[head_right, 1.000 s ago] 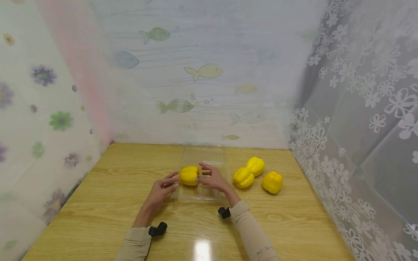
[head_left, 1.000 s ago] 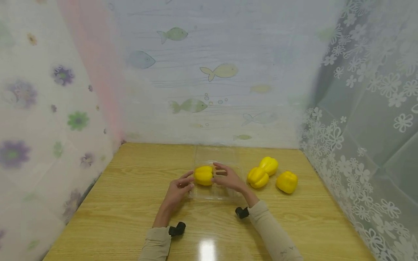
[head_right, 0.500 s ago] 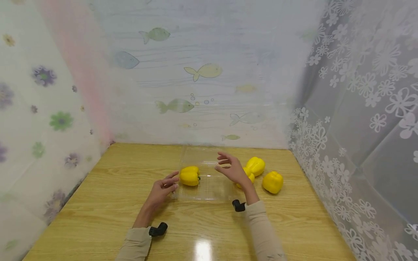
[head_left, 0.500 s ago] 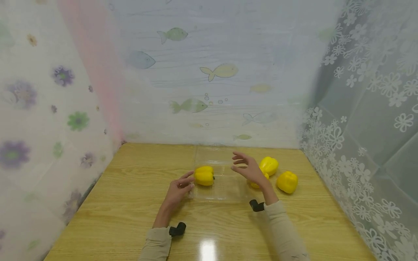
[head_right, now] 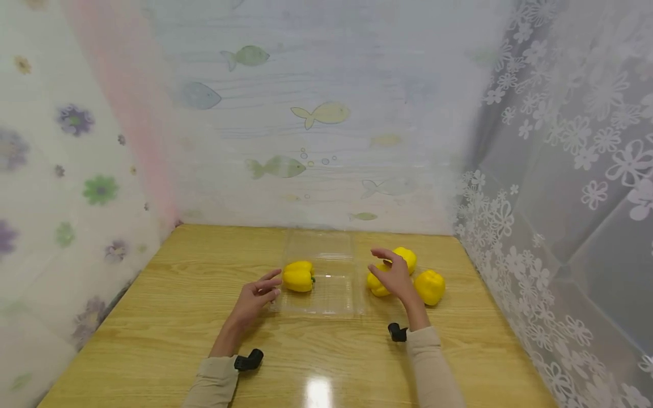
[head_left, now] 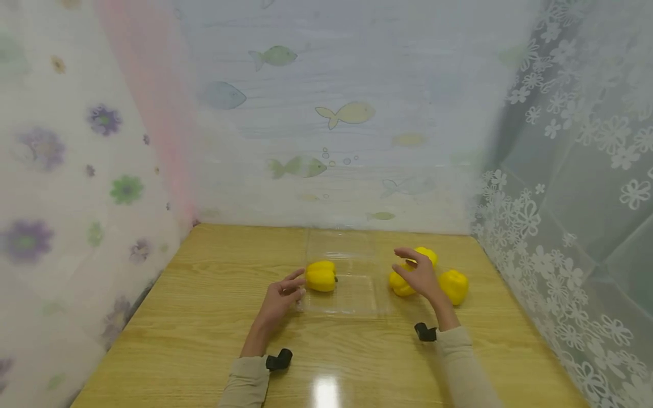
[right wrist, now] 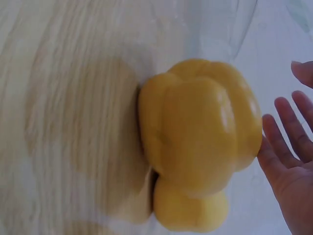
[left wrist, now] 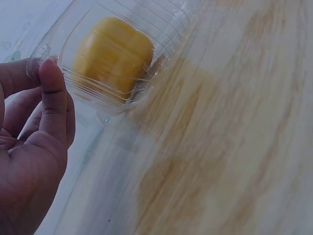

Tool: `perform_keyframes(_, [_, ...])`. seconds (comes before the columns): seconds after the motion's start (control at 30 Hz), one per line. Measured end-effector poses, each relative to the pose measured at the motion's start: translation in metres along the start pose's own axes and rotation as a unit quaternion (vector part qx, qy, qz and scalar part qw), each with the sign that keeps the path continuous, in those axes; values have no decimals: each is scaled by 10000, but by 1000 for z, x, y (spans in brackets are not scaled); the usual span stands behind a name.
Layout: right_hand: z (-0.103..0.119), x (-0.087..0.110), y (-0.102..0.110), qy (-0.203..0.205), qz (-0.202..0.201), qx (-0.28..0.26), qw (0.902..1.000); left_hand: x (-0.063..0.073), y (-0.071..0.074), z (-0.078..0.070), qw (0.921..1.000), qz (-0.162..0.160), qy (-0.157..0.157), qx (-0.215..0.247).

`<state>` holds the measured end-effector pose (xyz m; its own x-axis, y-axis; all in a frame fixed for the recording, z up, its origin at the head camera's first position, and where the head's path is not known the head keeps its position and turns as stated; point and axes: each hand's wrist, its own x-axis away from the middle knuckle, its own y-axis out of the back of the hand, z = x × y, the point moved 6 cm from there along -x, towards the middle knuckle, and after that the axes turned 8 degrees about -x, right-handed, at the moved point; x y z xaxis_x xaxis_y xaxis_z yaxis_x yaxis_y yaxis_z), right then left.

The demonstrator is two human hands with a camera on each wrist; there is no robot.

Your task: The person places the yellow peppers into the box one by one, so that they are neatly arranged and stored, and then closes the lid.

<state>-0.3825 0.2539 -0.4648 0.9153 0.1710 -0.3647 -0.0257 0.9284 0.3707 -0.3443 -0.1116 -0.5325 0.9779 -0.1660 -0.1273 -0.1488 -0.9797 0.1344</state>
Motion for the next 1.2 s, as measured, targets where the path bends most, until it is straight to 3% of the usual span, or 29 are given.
perform_keyframes(0.2, [-7, 11, 8, -217, 223, 449, 9985, 1, -2, 0, 9999, 54, -30, 108])
perform_keyframes(0.4, [-4, 18, 11, -82, 436, 802, 9958, 0, -2, 0, 9998, 71, 19, 162])
perform_keyframes(0.53, [-3, 22, 15, -65, 515, 761, 9958, 0, -2, -1, 9999, 63, 9, 104])
perform_keyframes(0.77, [-13, 27, 22, -783, 611, 667, 9928, 0, -2, -3, 10000, 81, -26, 10])
perform_keyframes(0.9, [-17, 32, 19, -1086, 932, 764, 9868, 1, -1, -5, 9999, 75, -51, -144])
perform_keyframes(1.0, [-20, 34, 16, -1153, 1143, 795, 9835, 1, -1, -5, 9996, 40, -38, -277])
perform_keyframes(1.2, [-25, 36, 13, -1294, 1181, 587, 9828, -1, 0, -6, 9993, 21, -35, -379])
